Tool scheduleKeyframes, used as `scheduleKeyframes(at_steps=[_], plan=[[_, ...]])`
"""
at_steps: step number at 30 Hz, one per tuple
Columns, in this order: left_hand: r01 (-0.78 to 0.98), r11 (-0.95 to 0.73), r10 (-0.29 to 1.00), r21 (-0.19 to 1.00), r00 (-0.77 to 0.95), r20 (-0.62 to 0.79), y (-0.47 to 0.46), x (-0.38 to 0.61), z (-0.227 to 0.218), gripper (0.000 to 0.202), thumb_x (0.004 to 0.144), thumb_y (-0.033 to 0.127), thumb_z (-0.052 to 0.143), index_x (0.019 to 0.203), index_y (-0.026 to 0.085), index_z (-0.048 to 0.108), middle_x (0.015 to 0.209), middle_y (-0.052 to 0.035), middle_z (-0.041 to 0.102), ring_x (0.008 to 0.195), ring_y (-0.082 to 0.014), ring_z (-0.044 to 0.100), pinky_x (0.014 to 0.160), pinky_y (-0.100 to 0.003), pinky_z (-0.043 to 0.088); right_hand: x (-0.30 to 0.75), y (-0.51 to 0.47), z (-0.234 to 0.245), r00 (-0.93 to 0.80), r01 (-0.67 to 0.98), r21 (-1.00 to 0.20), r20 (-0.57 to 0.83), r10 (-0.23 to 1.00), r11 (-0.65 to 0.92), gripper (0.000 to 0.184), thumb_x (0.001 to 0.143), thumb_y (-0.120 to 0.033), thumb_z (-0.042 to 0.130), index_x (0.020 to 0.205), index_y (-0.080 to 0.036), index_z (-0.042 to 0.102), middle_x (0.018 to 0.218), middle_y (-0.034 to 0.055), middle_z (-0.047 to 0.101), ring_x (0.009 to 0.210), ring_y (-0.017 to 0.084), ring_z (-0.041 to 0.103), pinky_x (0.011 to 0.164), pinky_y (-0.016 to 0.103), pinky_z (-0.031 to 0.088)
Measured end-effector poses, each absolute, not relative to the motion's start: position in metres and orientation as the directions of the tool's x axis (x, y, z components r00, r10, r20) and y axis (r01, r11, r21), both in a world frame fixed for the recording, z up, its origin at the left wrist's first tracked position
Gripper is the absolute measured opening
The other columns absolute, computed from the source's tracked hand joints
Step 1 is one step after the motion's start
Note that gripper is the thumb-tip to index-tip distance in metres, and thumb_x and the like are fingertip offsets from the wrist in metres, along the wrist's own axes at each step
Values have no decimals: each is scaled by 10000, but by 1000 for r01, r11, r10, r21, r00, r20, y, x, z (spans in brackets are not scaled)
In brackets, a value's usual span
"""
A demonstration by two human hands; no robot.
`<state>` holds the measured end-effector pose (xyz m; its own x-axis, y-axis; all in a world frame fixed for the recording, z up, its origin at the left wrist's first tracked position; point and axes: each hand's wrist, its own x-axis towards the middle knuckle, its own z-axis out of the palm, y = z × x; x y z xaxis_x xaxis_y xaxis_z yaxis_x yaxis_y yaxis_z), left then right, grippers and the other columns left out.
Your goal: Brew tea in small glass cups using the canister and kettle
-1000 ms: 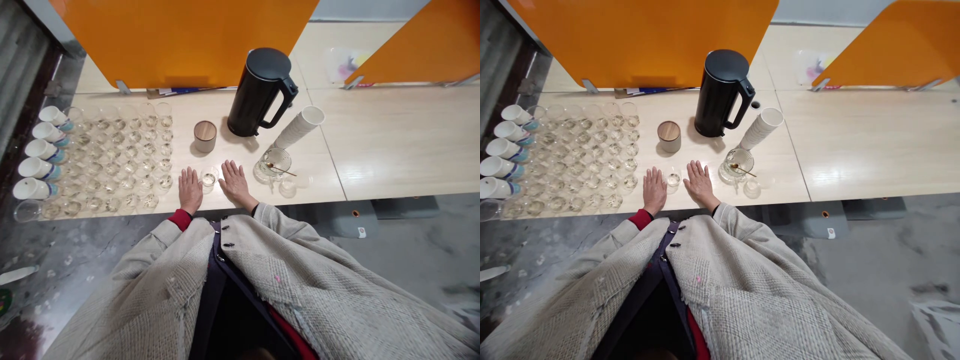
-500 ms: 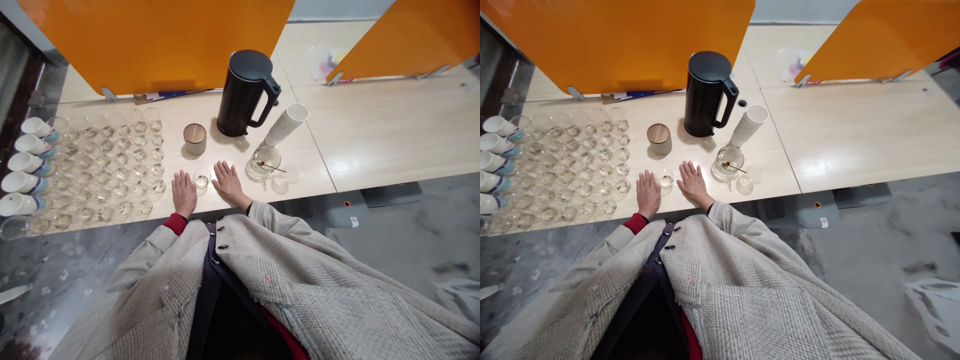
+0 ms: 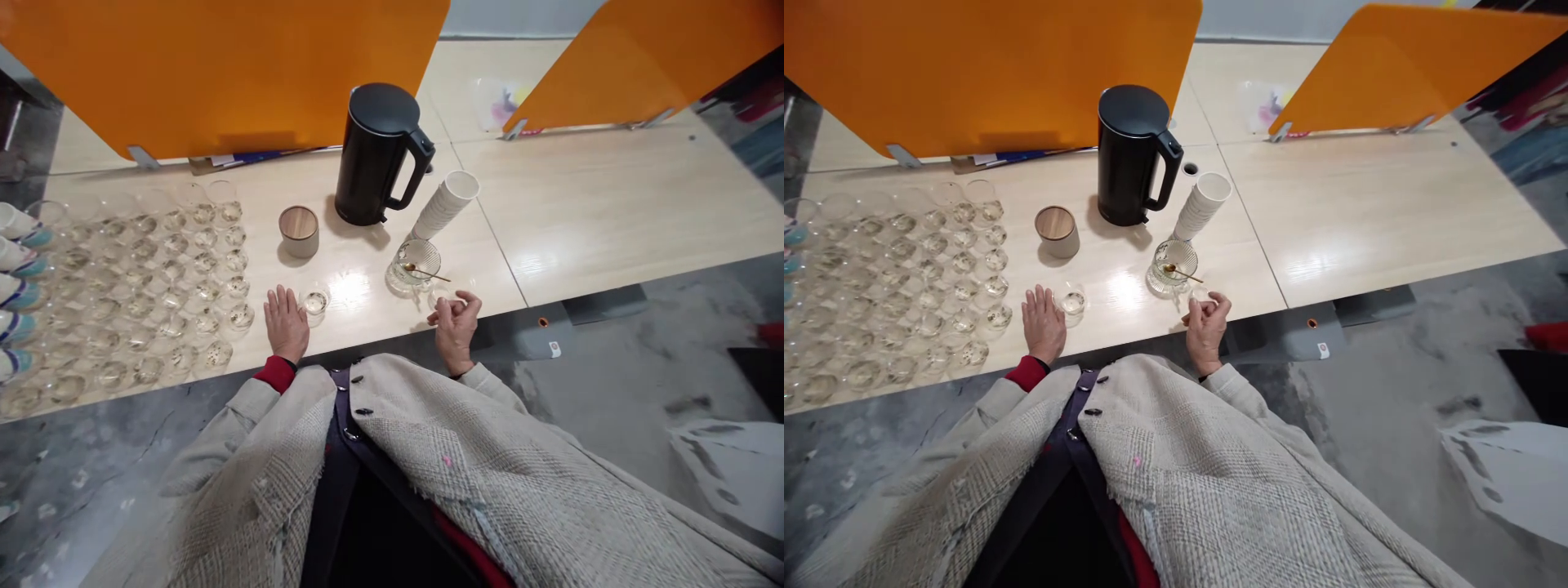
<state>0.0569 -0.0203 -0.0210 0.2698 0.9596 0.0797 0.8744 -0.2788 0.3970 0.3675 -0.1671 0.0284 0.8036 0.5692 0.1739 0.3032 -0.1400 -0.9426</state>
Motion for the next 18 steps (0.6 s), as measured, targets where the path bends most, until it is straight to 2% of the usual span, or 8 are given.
scheduleKeyframes(at_steps=[4,8,11,16,18], plan=[[873,-287,958,394,271,98,-19,56,-24,616,1064,323,385,1635,93,427,1769,-188,310,1700,-335,109,1378,-604,127,380,-148,36,777,345,-928,197,598,-142,494,935,-569,647,1281,-234,538,798,-60,632,549,125,641,533,269,541],[875,-283,958,392,273,84,-19,56,-22,618,1065,323,386,1630,76,430,1771,-190,304,1697,-346,117,1379,-594,120,384,-127,36,755,380,-914,221,618,-138,445,955,-604,578,1128,-201,657,795,-28,672,565,111,654,550,257,552],[881,-272,961,386,268,65,-20,57,-19,628,1053,305,400,1627,51,430,1775,-195,286,1694,-361,128,1379,-590,119,386,-123,40,759,375,-920,235,607,-114,461,966,-627,554,1015,-187,683,797,-11,685,583,111,679,543,248,553],[884,-252,965,394,258,40,-22,60,-17,633,1041,288,431,1627,48,434,1774,-200,281,1696,-351,126,1382,-582,115,380,-137,77,790,399,-916,321,523,-39,421,990,-606,592,994,-196,685,805,-25,683,607,113,710,584,261,599],[886,-247,967,393,254,35,-23,61,-17,631,1041,283,439,1626,48,439,1774,-198,281,1695,-351,131,1384,-574,118,368,-142,100,769,424,-906,367,524,13,384,1015,-583,590,1012,-212,690,813,-34,689,612,108,716,605,263,615]])
